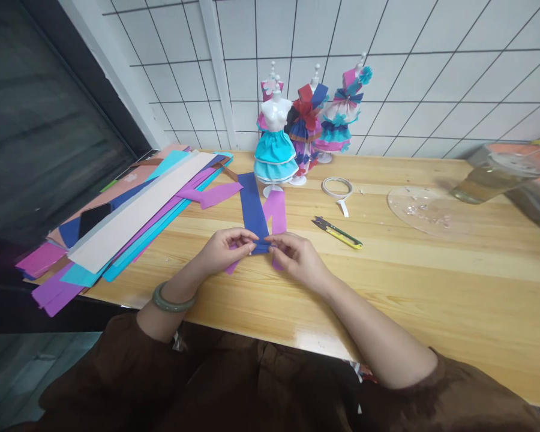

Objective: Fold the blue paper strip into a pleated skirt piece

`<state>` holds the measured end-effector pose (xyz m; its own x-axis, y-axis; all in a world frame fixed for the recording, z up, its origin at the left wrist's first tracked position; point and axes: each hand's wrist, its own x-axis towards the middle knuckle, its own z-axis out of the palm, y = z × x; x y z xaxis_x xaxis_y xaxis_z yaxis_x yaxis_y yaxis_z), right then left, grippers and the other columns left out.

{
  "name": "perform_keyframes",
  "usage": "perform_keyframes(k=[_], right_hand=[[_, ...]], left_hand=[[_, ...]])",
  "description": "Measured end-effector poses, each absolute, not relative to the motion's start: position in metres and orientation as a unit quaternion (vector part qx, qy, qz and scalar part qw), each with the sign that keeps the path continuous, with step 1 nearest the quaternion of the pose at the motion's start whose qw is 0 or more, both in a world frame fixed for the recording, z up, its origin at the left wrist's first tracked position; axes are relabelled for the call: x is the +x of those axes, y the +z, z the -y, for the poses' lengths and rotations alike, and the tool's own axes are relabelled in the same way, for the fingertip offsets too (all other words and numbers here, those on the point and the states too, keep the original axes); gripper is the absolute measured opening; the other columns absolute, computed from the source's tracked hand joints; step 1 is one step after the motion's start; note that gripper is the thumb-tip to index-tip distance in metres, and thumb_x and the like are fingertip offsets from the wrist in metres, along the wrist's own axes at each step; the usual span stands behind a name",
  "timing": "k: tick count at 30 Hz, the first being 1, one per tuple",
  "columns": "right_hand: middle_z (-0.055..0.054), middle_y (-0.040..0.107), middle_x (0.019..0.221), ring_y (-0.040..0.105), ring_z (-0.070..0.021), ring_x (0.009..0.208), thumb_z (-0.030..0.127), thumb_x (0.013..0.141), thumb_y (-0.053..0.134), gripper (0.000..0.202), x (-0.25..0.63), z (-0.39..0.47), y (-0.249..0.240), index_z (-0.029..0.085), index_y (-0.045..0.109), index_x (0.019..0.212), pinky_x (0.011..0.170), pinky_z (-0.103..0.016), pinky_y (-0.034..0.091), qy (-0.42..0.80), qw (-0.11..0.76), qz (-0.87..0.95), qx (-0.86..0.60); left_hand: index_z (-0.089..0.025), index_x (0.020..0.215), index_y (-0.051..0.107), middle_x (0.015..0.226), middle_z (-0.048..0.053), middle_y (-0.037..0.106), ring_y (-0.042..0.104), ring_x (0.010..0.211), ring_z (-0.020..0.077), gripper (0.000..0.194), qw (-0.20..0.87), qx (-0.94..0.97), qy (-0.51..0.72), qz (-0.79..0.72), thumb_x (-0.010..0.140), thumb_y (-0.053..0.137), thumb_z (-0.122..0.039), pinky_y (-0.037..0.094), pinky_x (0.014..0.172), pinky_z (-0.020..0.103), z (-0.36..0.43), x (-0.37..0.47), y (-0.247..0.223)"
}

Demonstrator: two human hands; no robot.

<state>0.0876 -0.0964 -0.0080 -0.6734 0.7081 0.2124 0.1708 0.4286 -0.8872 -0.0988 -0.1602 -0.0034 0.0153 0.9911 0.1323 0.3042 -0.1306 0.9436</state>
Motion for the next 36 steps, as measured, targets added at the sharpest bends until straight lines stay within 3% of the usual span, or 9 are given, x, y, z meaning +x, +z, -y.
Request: perform_keyframes(k=[8, 18, 22, 36], right_hand=[[-0.001, 0.056, 0.074, 0.050, -0.0107, 0.064, 0.031, 0.076, 0.056, 0.017, 0.089, 0.092, -0.005, 0.017, 0.059, 0.085, 0.062, -0.025, 0.039, 0.594, 0.285, 0.702, -0.270], [0.001, 0.055, 0.068, 0.047, -0.0080, 0.057, 0.028, 0.069, 0.064, 0.022, 0.086, 0.095, -0.001, 0.017, 0.058, 0.086, 0.056, -0.022, 0.038, 0.641, 0.270, 0.658, -0.289], [0.005, 0.048, 0.059, 0.042, -0.0067, 0.049, 0.026, 0.065, 0.067, 0.027, 0.084, 0.095, -0.009, 0.017, 0.056, 0.088, 0.048, -0.021, 0.035, 0.634, 0.280, 0.659, -0.292], [0.001, 0.053, 0.066, 0.048, -0.0096, 0.057, 0.032, 0.067, 0.065, 0.026, 0.083, 0.093, -0.018, 0.017, 0.059, 0.086, 0.054, -0.023, 0.041, 0.556, 0.315, 0.704, -0.309]], left_hand=[[-0.012, 0.087, 0.061, 0.065, 0.001, 0.056, 0.050, 0.060, 0.0081, 0.024, 0.516, 0.531, 0.488, -0.462, 0.072, 0.060, -0.030, 0.039, 0.060, 0.022, 0.157, -0.103, 0.000], [-0.012, 0.084, 0.064, 0.064, 0.000, 0.056, 0.048, 0.060, 0.0071, 0.028, 0.550, 0.485, 0.487, -0.474, 0.063, 0.069, -0.030, 0.037, 0.059, 0.021, 0.157, -0.104, 0.001], [-0.012, 0.087, 0.063, 0.065, -0.001, 0.054, 0.047, 0.060, 0.0068, 0.036, 0.553, 0.482, 0.484, -0.477, 0.055, 0.074, -0.023, 0.038, 0.059, 0.021, 0.157, -0.104, 0.000], [-0.013, 0.090, 0.062, 0.067, -0.001, 0.054, 0.049, 0.062, 0.0073, 0.033, 0.526, 0.490, 0.492, -0.491, 0.060, 0.070, -0.024, 0.039, 0.060, 0.022, 0.154, -0.103, -0.006]])
